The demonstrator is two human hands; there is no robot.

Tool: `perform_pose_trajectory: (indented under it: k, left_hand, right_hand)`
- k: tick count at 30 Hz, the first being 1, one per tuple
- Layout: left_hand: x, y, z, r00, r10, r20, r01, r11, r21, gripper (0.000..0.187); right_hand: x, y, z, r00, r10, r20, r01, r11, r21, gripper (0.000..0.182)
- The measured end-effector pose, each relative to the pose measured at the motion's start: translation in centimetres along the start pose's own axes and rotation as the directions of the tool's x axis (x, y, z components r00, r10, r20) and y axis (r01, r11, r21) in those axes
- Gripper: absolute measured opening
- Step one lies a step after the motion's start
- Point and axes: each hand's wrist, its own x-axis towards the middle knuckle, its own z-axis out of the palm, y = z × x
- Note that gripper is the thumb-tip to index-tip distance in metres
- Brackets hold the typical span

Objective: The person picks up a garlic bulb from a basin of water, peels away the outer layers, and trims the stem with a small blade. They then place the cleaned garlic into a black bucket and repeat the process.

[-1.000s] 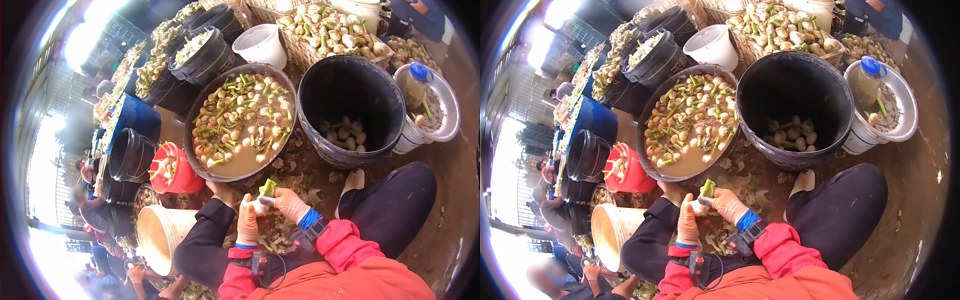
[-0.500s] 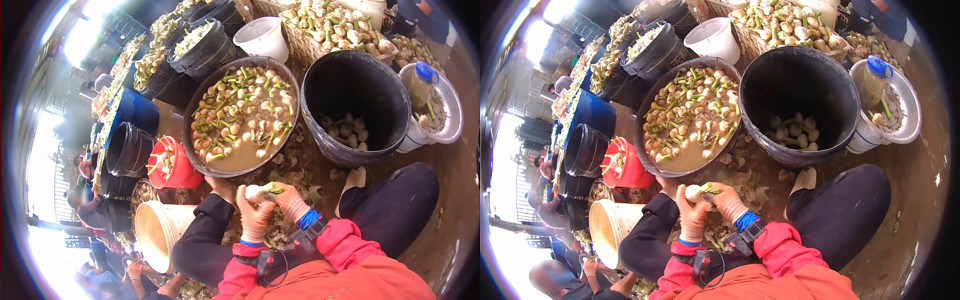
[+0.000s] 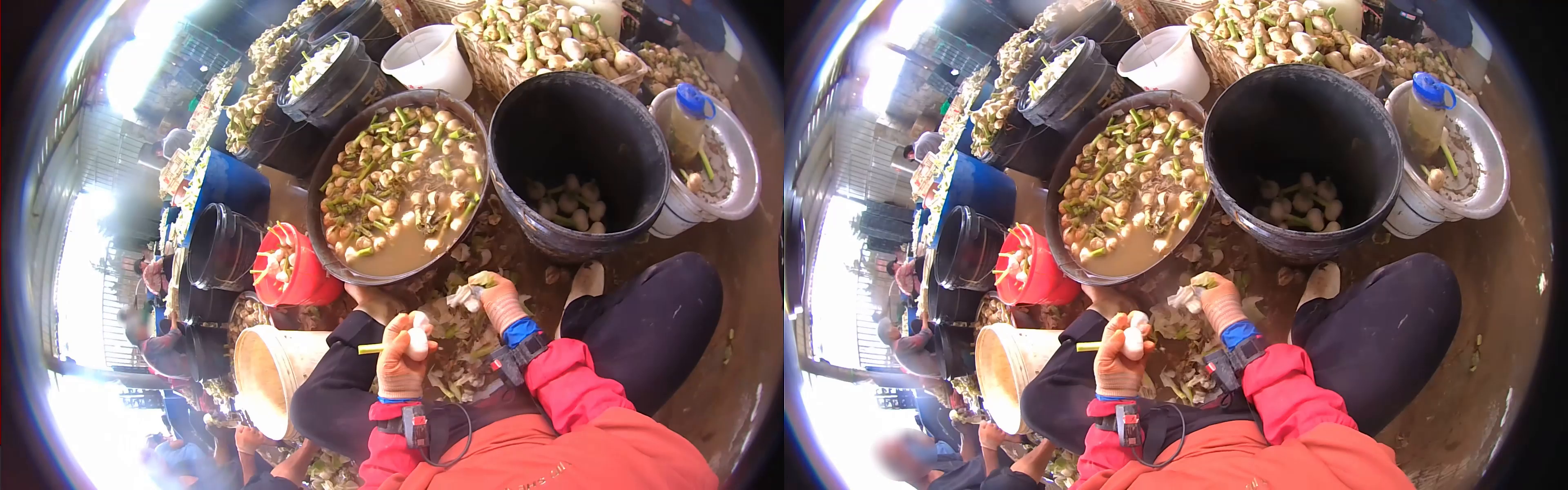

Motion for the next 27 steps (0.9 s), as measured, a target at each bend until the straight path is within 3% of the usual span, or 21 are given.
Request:
perform_pose_trajectory:
  k: [1,2,3,4,5,7,8,10,15,17,18,19,21,23,25,26,27]
  left_hand:
    - [-0.3,0.0,0.0,0.999,0.044,0.025,-0.043,0.998,-0.034,0.031]
    - [-0.4,0.1,-0.6,0.998,0.066,0.003,-0.066,0.998,-0.010,0.028]
    - [-0.1,0.2,-1.4,0.998,0.069,0.004,-0.069,0.998,-0.009,0.028]
    - [0.3,0.3,-2.1,0.997,0.078,-0.007,-0.078,0.997,0.021,0.026]
    - [0.5,0.2,-2.7,0.996,0.085,-0.019,-0.084,0.995,0.050,0.024]
    - [0.6,-0.2,-3.0,0.990,0.116,-0.076,-0.110,0.991,0.081,0.025]
    - [0.9,-0.6,-3.8,0.987,0.128,-0.094,-0.121,0.990,0.076,0.027]
    - [1.2,-1.1,-4.1,0.982,0.155,-0.108,-0.143,0.983,0.114,0.032]
    - [0.8,-1.7,-3.4,0.967,0.181,-0.181,-0.121,0.947,0.298,0.033]
    - [1.6,-2.0,-5.9,0.989,0.078,-0.126,-0.045,0.969,0.243,0.037]
    - [1.6,-2.3,-5.9,0.975,0.077,-0.207,-0.050,0.990,0.133,0.039]
    - [1.5,-1.9,-6.1,0.974,0.081,-0.212,-0.054,0.990,0.132,0.039]
    - [1.1,-0.9,-6.3,0.982,-0.086,-0.171,0.079,0.996,-0.050,0.042]
    - [1.2,-0.4,-5.5,0.982,-0.098,-0.164,0.071,0.984,-0.166,0.046]
    - [1.3,0.1,-4.5,0.995,-0.082,-0.057,0.062,0.952,-0.301,0.049]
    - [1.6,0.1,-4.8,0.992,-0.116,-0.054,0.089,0.929,-0.360,0.050]
    - [2.1,-0.3,-5.7,0.992,-0.101,-0.082,0.066,0.933,-0.354,0.050]
  right_hand:
    - [0.0,0.4,-0.1,1.000,0.000,0.003,0.000,1.000,0.001,0.021]
    - [-0.3,1.0,-0.1,0.984,-0.071,0.161,0.146,0.841,-0.522,0.027]
    - [-1.2,0.0,0.2,0.944,-0.047,0.326,0.316,0.415,-0.853,0.033]
    - [-3.4,-3.1,1.8,0.954,0.084,0.289,0.226,0.432,-0.873,0.043]
    - [-2.8,-1.1,1.8,0.887,-0.075,0.455,0.430,0.490,-0.758,0.045]
    - [-4.5,-3.6,3.4,0.879,0.047,0.474,0.197,0.870,-0.452,0.041]
    - [-5.1,-3.9,3.9,0.882,0.048,0.469,0.193,0.871,-0.452,0.041]
    - [-6.2,-3.9,4.8,0.879,0.049,0.475,0.097,0.955,-0.279,0.038]
    - [-7.1,-4.4,5.7,0.902,-0.102,0.420,0.174,0.975,-0.136,0.027]
    - [-6.8,-5.3,5.3,0.910,0.009,0.414,-0.081,0.984,0.158,0.025]
    - [-7.0,-6.4,5.1,0.925,0.012,0.379,-0.100,0.972,0.213,0.023]
    - [-6.0,-5.6,4.7,0.922,-0.032,0.385,-0.140,0.901,0.410,0.023]
    - [-4.9,-5.7,3.8,0.966,-0.081,0.246,-0.076,0.819,0.569,0.022]
    - [-3.6,-5.1,2.4,0.986,-0.098,0.134,-0.011,0.769,0.639,0.021]
    - [-3.4,-4.3,2.1,0.998,-0.010,0.065,-0.019,0.899,0.437,0.021]
    - [-3.1,-3.4,2.1,0.990,-0.057,0.128,0.050,0.997,0.052,0.023]
    - [-2.9,-1.9,2.0,0.975,-0.087,0.206,0.153,0.931,-0.331,0.025]
